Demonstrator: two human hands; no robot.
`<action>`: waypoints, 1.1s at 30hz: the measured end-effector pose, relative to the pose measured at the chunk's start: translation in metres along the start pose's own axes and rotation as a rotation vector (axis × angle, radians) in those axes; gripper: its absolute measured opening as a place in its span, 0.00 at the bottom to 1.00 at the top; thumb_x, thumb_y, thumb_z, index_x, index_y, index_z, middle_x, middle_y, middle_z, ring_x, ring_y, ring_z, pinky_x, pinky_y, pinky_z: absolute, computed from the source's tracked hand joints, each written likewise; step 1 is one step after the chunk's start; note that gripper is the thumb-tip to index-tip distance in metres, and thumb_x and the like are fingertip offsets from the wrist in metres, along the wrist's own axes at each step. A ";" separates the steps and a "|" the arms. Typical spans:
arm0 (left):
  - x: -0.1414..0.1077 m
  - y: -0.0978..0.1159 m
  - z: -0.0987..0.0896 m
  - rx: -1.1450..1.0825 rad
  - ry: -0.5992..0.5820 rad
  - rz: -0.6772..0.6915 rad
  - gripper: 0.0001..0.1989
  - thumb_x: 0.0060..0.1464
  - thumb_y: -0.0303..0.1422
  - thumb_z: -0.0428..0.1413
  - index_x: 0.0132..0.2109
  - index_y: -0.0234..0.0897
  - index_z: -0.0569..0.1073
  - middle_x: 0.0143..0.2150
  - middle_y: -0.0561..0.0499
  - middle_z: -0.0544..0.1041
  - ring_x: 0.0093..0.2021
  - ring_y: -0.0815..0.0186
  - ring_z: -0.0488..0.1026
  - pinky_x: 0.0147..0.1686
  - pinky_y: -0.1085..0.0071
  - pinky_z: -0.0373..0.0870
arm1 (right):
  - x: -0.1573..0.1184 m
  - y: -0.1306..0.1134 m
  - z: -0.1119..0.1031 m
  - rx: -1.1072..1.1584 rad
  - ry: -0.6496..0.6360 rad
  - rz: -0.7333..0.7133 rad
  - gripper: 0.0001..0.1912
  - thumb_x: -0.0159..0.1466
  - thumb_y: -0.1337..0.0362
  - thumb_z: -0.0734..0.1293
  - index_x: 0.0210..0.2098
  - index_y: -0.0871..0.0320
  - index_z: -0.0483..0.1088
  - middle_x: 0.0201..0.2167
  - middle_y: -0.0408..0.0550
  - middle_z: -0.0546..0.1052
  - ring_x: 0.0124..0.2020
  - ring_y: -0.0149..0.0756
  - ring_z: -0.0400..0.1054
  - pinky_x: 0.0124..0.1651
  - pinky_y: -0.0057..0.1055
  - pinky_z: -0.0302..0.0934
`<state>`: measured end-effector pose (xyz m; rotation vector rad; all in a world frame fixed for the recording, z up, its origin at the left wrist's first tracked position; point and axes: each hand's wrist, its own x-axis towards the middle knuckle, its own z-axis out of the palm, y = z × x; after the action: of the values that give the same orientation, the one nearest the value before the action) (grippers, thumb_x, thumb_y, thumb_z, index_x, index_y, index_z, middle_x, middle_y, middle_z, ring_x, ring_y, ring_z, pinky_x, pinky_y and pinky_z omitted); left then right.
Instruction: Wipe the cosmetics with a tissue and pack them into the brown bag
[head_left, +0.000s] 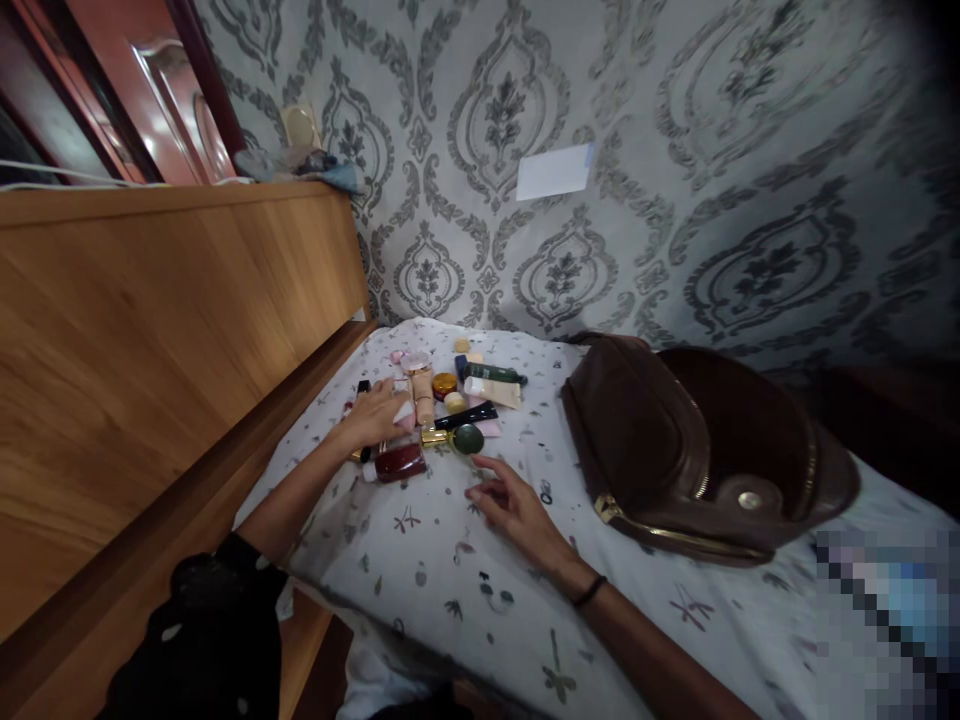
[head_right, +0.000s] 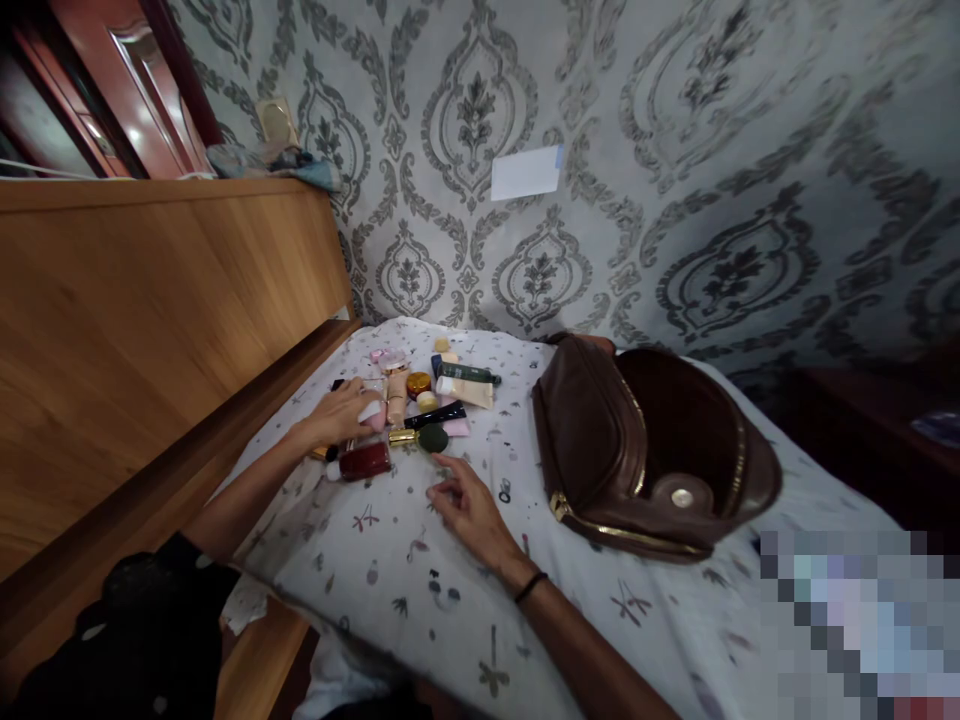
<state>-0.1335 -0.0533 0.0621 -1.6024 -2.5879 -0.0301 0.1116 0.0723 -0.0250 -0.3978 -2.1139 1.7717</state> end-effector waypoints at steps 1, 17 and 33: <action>0.001 0.002 0.002 0.005 0.002 -0.003 0.24 0.49 0.37 0.61 0.54 0.42 0.72 0.56 0.41 0.67 0.57 0.47 0.64 0.46 0.59 0.68 | 0.000 -0.001 0.000 -0.002 0.000 0.002 0.28 0.61 0.54 0.67 0.58 0.55 0.64 0.42 0.51 0.75 0.38 0.38 0.71 0.29 0.29 0.65; -0.029 0.021 -0.005 -0.845 0.110 0.101 0.33 0.42 0.46 0.68 0.55 0.41 0.73 0.52 0.47 0.74 0.53 0.52 0.70 0.56 0.60 0.65 | -0.002 -0.008 0.003 -0.062 0.014 -0.091 0.26 0.60 0.55 0.68 0.56 0.55 0.67 0.47 0.52 0.76 0.40 0.38 0.72 0.34 0.31 0.67; -0.086 0.069 0.043 -1.043 0.107 0.097 0.23 0.61 0.46 0.51 0.59 0.40 0.69 0.56 0.44 0.72 0.57 0.54 0.68 0.59 0.61 0.62 | -0.013 -0.002 -0.003 -0.087 -0.045 -0.162 0.46 0.49 0.57 0.79 0.63 0.54 0.60 0.58 0.54 0.68 0.56 0.44 0.66 0.58 0.41 0.62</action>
<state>-0.0371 -0.0968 0.0085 -1.8376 -2.4932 -1.6184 0.1247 0.0688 -0.0236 -0.2035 -2.1926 1.6163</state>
